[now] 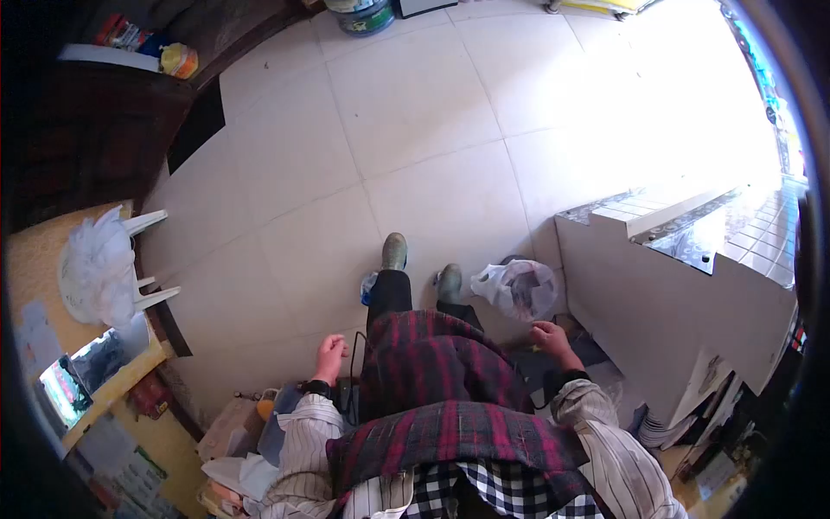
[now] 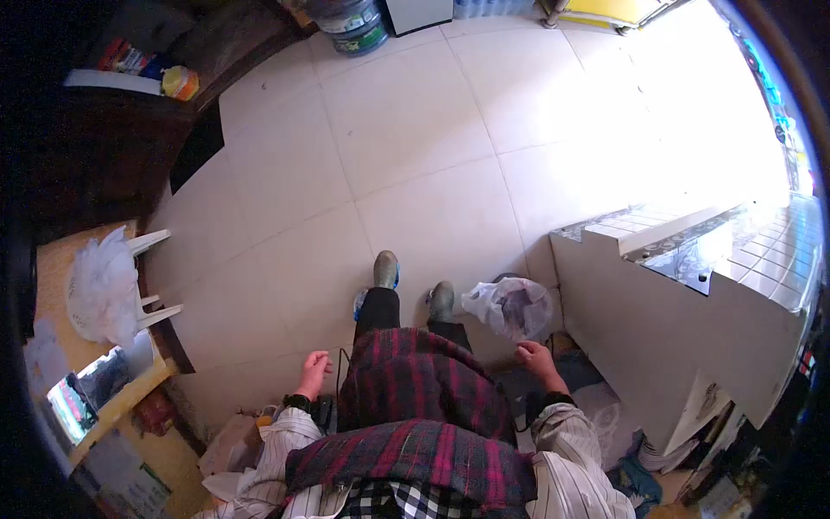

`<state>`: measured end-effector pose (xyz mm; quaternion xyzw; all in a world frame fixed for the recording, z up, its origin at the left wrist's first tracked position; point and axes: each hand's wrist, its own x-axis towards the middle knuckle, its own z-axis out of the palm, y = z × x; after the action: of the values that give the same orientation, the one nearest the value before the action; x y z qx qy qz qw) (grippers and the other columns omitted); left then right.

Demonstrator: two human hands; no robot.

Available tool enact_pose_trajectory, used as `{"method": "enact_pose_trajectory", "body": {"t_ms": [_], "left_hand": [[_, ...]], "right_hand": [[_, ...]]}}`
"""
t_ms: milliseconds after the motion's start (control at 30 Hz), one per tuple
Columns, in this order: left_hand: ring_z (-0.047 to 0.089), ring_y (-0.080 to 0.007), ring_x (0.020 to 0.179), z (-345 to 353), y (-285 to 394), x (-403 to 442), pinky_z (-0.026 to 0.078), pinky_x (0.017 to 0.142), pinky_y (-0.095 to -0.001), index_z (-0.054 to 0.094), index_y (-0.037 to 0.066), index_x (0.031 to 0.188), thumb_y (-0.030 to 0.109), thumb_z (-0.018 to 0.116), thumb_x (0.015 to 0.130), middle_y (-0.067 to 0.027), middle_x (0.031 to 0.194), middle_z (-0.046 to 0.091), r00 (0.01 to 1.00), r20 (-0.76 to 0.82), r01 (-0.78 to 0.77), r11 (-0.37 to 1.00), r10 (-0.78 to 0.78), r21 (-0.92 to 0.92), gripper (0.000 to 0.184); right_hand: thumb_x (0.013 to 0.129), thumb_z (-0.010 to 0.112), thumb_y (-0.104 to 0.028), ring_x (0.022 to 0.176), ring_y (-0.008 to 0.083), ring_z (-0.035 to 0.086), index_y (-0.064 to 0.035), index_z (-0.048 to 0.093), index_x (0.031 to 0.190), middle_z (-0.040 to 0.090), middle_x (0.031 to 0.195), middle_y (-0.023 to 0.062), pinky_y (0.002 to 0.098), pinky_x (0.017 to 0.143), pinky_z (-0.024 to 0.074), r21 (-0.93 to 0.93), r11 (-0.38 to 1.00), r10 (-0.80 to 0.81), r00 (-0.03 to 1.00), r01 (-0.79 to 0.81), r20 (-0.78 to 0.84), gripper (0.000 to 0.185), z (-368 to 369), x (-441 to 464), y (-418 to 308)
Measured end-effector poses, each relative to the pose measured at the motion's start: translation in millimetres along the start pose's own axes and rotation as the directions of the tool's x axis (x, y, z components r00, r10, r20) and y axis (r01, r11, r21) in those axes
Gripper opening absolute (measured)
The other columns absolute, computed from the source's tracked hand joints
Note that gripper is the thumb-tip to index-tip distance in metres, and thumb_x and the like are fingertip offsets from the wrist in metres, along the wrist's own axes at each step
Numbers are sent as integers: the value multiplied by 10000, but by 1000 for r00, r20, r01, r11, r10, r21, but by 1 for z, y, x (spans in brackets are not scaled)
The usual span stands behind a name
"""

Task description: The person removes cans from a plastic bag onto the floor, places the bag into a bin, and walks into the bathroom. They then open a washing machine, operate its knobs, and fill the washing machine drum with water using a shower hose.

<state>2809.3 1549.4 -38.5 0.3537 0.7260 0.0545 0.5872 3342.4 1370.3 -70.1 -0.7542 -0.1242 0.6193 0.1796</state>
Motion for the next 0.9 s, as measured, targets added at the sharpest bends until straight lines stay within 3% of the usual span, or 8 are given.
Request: {"method": "enact_pose_trajectory", "body": {"t_ms": [100,167,333,467,600,700,900], "left_hand": [[573,-128,699,-2,23,15,459,645,-283,568,70,1081,176,514,910,-46,858,617,1000,16,22,999,-23,38,209],[574,-128,705,-9,25,30,482,668,-283,567,48,1071,153,514,909,-55,862,616,999,49,19,1000,-20,22,201],[589,-125,699,-31,45,56,496,609,-255,586,32,1038,117,531,905,-61,849,621,997,78,7,999,-10,40,167],[581,-124,646,-50,52,88,493,598,-260,589,22,1029,140,524,913,-58,818,627,989,104,100,991,-109,92,177],[565,-109,635,-61,53,107,482,583,-260,590,43,1030,174,520,923,-49,820,623,995,62,68,991,-76,115,183],[559,-109,636,-63,58,104,481,585,-258,589,55,1040,179,522,929,-47,831,624,995,69,67,996,-72,64,180],[553,-110,633,-52,36,82,482,590,-255,586,53,1044,154,522,925,-53,831,621,998,3,66,997,-66,47,169]], "right_hand": [[886,594,-179,786,119,631,7,611,1130,678,924,60,278,706,505,-68,997,43,998,-46,-46,307,3,-4,-18],[880,597,-176,780,129,633,12,616,1124,678,917,67,280,703,507,-31,999,-35,997,32,-76,308,5,-8,-18],[886,587,-158,786,131,630,29,608,1130,675,912,76,283,704,510,112,992,63,994,-53,-89,308,25,-16,-37],[904,584,-150,820,151,639,30,587,1147,665,962,81,274,732,515,176,983,74,991,-53,-113,303,57,-19,-55],[891,608,-171,819,129,626,19,608,1125,667,939,57,266,728,496,171,984,59,998,-56,-14,302,79,-22,-58],[885,616,-158,837,132,618,27,607,1120,660,964,58,266,737,495,270,961,81,996,-69,-32,300,89,-18,-60],[912,578,-159,816,135,625,13,556,1192,659,985,68,261,727,501,229,973,17,1000,-15,-3,329,72,-22,-66]]}}
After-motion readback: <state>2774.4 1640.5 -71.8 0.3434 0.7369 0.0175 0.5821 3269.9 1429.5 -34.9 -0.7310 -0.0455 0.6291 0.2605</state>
